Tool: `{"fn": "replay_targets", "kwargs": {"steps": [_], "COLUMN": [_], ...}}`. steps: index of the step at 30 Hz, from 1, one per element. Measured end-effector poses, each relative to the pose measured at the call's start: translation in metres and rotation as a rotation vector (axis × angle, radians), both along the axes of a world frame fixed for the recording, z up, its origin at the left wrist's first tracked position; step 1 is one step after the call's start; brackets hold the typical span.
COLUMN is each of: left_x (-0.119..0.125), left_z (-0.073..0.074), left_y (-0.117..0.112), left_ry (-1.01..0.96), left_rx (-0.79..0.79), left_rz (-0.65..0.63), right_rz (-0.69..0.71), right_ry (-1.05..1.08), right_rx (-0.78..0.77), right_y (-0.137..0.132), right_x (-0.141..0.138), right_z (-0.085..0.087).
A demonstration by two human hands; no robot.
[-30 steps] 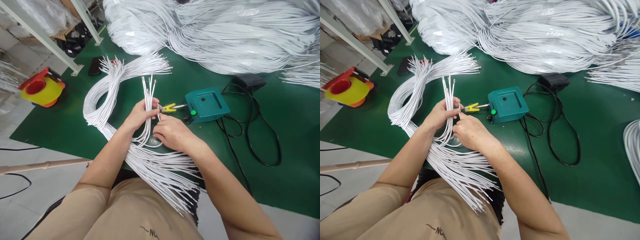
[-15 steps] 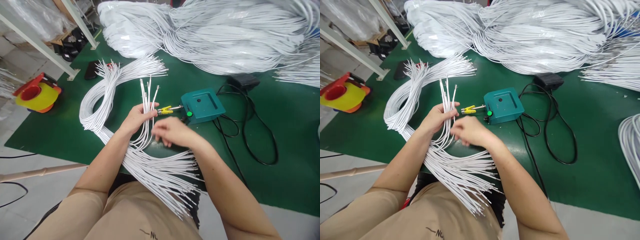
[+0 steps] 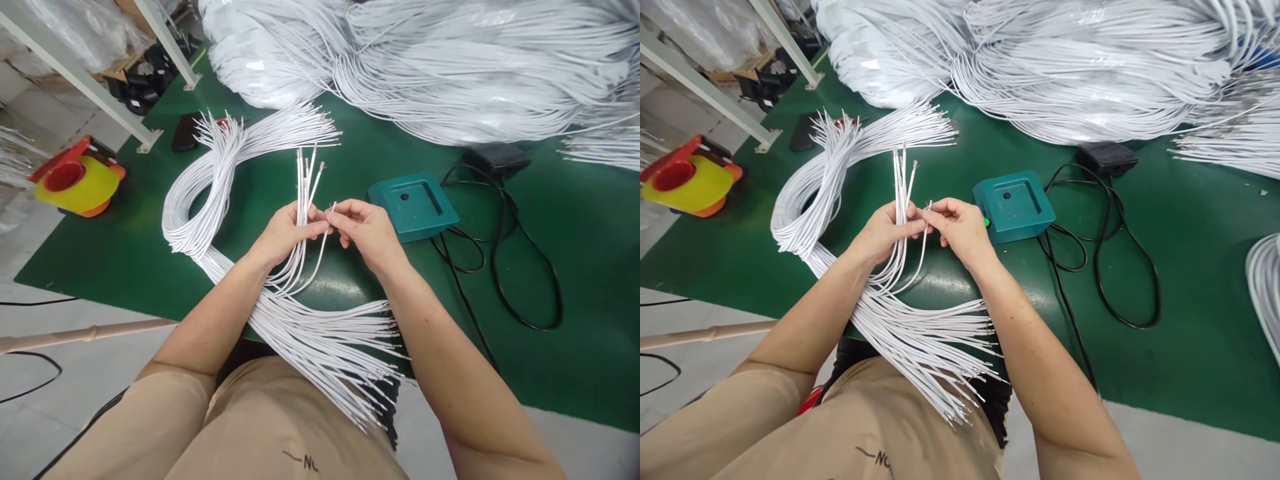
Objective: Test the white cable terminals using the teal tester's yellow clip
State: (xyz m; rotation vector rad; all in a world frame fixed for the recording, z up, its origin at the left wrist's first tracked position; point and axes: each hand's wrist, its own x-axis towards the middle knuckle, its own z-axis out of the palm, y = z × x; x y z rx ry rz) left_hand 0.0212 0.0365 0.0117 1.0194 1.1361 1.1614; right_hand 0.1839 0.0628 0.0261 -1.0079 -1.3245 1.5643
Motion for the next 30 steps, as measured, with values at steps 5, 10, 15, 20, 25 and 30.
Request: {"fn": "replay_targets", "kwargs": {"steps": [5, 10, 15, 20, 25, 30], "left_x": [0.0009, 0.0022, 0.003, 0.0032, 0.0034, 0.0069], "left_z": [-0.0052, -0.0044, -0.0014, -0.0019, -0.0032, 0.0012], "left_y": [0.0004, -0.0009, -0.0012, -0.0013, -0.001, -0.0038], "left_ry": [0.115, 0.128, 0.175, 0.162, 0.087, 0.059], "left_rx": [0.086, 0.108, 0.1, 0.122, 0.087, 0.088], "left_rz": [0.056, 0.04, 0.059, 0.051, 0.0, -0.074], "right_rz": [-0.049, -0.073, -0.113, -0.061, 0.019, 0.021], "right_ry": [-0.129, -0.026, 0.029, 0.205, 0.317, 0.299], "right_rx": [0.1, 0.025, -0.011, -0.151, -0.339, -0.288], "right_y": [-0.003, -0.0022, -0.0025, -0.0014, 0.0007, 0.0022], "right_x": [-0.002, -0.0039, -0.0054, -0.0058, -0.0045, -0.0029], "right_z": [0.0001, -0.0036, -0.0044, -0.006, -0.0054, -0.0008]}}
